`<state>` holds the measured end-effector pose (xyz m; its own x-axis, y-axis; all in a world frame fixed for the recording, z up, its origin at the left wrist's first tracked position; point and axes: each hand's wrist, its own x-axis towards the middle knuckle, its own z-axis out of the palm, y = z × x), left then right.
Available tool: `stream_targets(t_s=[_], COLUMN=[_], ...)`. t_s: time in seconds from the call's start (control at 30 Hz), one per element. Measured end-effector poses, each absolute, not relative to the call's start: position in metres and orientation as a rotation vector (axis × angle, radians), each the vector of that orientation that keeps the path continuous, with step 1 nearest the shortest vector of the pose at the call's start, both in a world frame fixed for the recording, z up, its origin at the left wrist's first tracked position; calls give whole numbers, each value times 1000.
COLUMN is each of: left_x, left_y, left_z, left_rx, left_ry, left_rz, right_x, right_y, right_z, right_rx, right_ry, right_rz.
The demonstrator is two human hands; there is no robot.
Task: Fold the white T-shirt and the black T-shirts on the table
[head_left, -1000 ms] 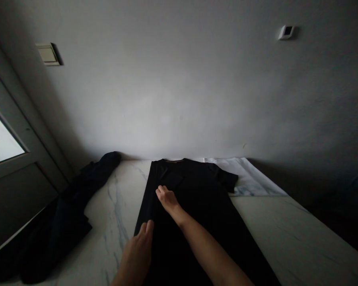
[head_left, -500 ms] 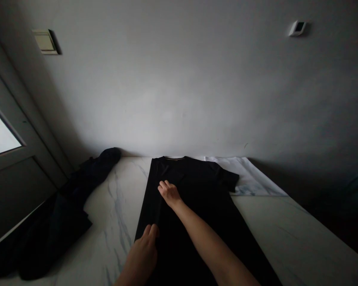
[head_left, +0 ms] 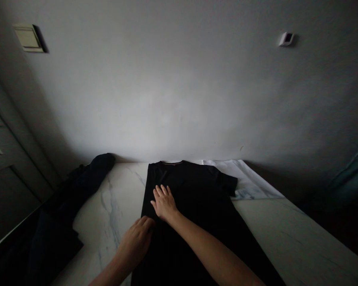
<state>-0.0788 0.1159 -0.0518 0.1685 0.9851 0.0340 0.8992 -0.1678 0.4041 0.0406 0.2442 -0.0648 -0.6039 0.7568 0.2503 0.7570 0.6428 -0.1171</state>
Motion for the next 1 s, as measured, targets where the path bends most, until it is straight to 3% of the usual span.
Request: stream_targets(t_s=[0.23,0.37,0.47,0.6,0.77,1.0], left_x=[-104,-107,-113,-133,-160,-165], left_y=[131,144,195,300,406,452], left_z=[-102,-84,-56,-36,-40,-56], left_rx=[2500,2475,2455,2458,2318,2249], left_ry=[1631,1568,1669,1875,2110,2173], left_rz=[301,187,236,275,238,173], right_x=[50,57,72,98,113,113], right_y=[254,289,330,372,386,386], right_z=[-81,-60,-42,-40,-56,-67], right_rx=[-1077,-1295,-1741,-2015,-2077,-1993], right_ry=[-2767,-2531,-2170,-1983,-1945,-1946], right_rz=[272,359,301,312,425,421])
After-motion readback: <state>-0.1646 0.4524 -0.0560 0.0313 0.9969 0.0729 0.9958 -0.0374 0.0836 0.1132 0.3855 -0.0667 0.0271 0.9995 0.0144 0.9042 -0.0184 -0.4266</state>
